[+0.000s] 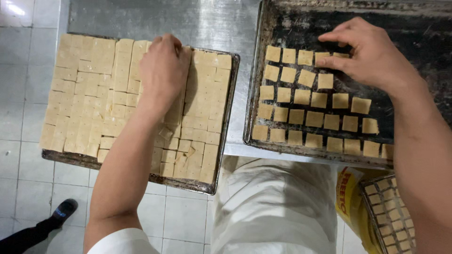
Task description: The person picks up square pieces of dough from a large tray by hand and places them onto a separate, dark baking tray.
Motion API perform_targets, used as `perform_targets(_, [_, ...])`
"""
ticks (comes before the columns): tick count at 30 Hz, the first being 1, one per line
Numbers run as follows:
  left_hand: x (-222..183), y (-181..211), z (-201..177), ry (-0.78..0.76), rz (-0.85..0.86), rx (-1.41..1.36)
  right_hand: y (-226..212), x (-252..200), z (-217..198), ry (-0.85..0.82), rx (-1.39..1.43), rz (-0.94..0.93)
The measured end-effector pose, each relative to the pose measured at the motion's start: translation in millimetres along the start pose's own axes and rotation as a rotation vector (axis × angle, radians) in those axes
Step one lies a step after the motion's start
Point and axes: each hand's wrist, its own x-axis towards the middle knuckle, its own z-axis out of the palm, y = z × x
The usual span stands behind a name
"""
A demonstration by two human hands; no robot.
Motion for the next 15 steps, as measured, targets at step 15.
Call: perform_targets(15, [13, 98, 5, 0.105, 0.397, -0.729, 3, -44, -34, 0.071, -0.027, 0.055])
